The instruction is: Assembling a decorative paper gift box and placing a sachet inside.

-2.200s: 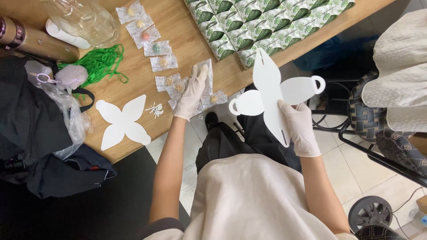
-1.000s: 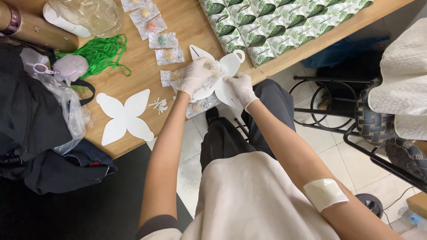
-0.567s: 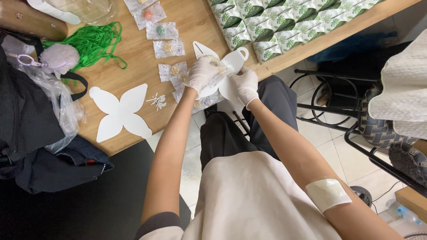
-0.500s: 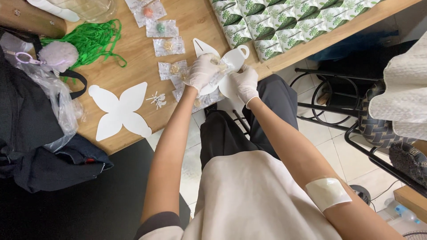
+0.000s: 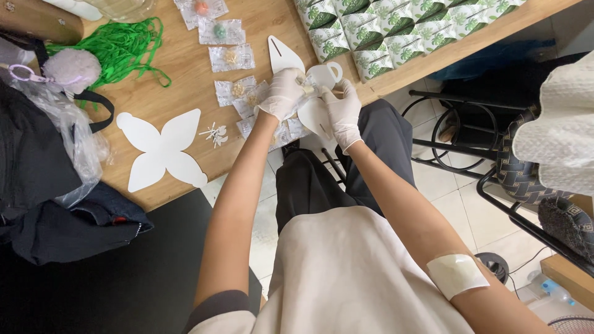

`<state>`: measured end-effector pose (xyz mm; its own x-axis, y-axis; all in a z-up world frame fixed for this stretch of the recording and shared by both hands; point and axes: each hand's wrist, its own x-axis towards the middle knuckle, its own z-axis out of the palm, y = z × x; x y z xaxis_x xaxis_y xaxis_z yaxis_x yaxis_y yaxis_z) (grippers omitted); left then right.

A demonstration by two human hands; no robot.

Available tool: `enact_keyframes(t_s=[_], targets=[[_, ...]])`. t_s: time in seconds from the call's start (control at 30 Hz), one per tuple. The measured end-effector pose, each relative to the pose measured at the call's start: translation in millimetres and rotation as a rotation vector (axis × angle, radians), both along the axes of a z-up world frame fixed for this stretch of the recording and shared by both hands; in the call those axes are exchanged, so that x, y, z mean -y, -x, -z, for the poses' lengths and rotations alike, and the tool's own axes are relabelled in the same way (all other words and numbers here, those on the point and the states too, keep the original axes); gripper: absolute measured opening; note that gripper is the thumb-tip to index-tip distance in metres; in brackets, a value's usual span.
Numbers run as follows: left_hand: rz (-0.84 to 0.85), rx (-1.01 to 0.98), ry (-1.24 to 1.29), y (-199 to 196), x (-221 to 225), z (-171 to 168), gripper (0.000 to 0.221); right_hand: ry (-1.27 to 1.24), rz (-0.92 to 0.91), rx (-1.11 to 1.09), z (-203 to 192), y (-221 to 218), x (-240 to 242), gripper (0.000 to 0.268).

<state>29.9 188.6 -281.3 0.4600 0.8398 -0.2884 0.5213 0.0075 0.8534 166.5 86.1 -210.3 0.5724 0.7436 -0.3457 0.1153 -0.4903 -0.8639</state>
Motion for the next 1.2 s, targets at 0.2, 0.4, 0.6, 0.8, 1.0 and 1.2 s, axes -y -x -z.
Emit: enact_keyframes(t_s=[0.2,0.4,0.6,0.8,1.0,1.2], targets=[[-0.119,0.060,-0.325,-2,6,-29,0.047,0.018,-0.051,0.070,-9,8,-7,0.048],[-0.092,-0.019,-0.264,3,3,55,0.015,-0.131,0.016,-0.055,50,12,-6,0.069],[-0.048,-0.030,-0.216,14,9,22,0.018,0.131,0.117,-0.136,21,21,-20,0.058],[-0.286,-0.269,-0.197,45,33,-82,0.024,0.019,0.131,-0.179,29,22,-15,0.053],[-0.394,-0.702,-0.132,81,78,-43,0.057,0.048,0.095,-0.126,-1,28,-12,0.049],[-0.423,-0.556,-0.080,71,84,-25,0.053,0.119,0.061,0.006,-15,31,-13,0.042]])
